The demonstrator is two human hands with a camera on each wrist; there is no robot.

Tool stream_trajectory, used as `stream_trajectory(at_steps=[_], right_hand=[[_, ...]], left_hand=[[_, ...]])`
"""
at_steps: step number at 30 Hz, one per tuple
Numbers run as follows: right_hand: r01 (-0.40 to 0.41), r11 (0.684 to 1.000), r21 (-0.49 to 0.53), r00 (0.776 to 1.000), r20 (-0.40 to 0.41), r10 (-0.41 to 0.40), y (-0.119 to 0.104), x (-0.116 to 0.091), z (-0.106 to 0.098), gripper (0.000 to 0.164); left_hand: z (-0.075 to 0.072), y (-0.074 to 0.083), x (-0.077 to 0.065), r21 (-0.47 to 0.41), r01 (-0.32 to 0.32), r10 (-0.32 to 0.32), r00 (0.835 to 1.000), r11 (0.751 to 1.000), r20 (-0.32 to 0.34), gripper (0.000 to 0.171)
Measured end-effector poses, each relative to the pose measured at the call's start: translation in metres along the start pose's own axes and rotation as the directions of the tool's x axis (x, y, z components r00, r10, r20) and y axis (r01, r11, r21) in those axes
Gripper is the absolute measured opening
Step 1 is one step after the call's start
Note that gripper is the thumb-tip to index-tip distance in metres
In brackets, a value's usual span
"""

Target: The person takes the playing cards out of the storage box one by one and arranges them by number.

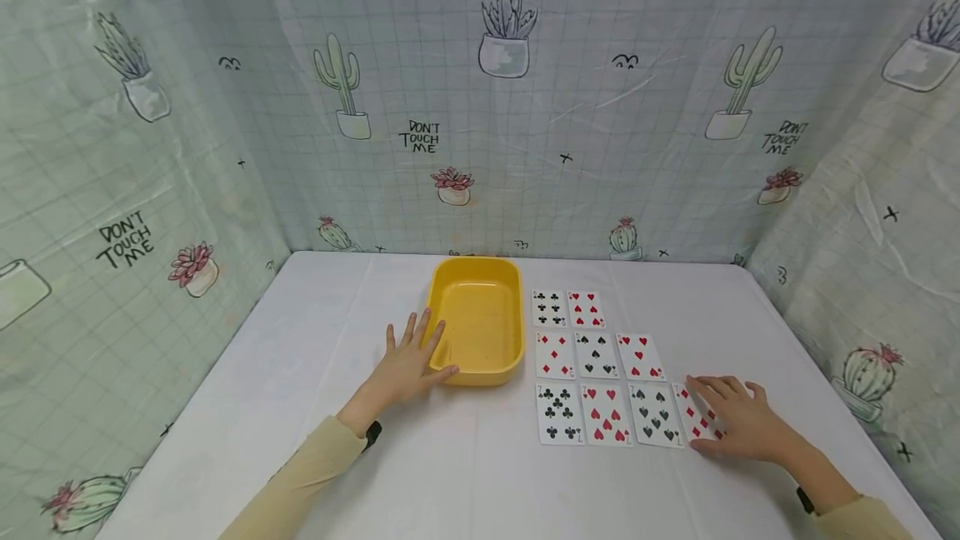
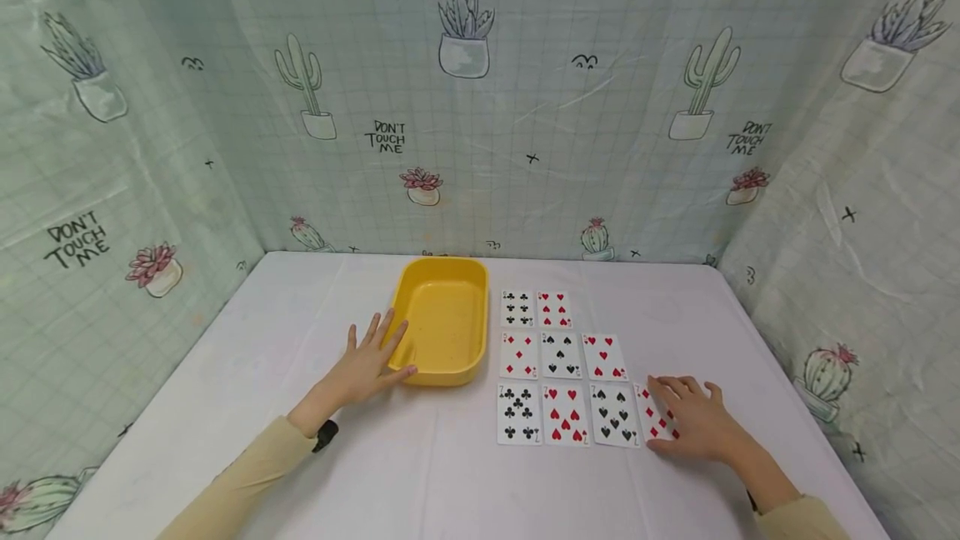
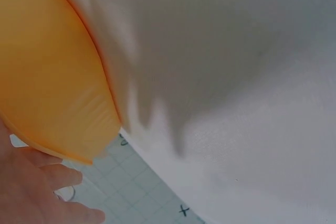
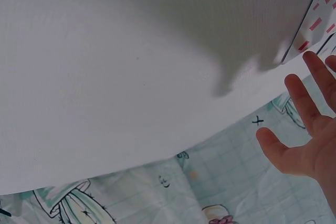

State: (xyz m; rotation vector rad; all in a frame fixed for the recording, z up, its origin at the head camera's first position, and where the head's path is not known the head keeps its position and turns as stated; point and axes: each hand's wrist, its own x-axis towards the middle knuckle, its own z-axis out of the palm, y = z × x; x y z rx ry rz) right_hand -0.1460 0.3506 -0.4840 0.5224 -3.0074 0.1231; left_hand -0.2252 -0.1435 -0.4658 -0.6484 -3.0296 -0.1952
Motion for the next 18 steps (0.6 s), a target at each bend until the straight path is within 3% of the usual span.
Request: stream_trajectory(at_steps=[7, 12, 18], right_hand=[[-0.028, 1.0, 0.008, 0.999, -0.022, 0.028, 0.003, 0.004, -0.006, 0.083], [-0.016, 1.0, 0.021, 0.996, -0.086, 0.018, 0.006, 0.009, -0.011, 0.074], [-0.007, 1.0, 0.027, 0.985, -0.172, 0.011, 0.013, 0.018, -0.012, 0.064]], left_hand=[[0.001, -0.001, 0.002, -0.021, 0.012, -0.012, 1.0, 1.0, 0.004, 0.082], [0.001, -0.003, 0.0, -0.107, 0.014, -0.012, 1.0, 0.994, 0.019, 0.082], [-0.002, -0.006, -0.002, -0.2, -0.014, 0.009, 1.0, 0.98, -0.026, 0.075]])
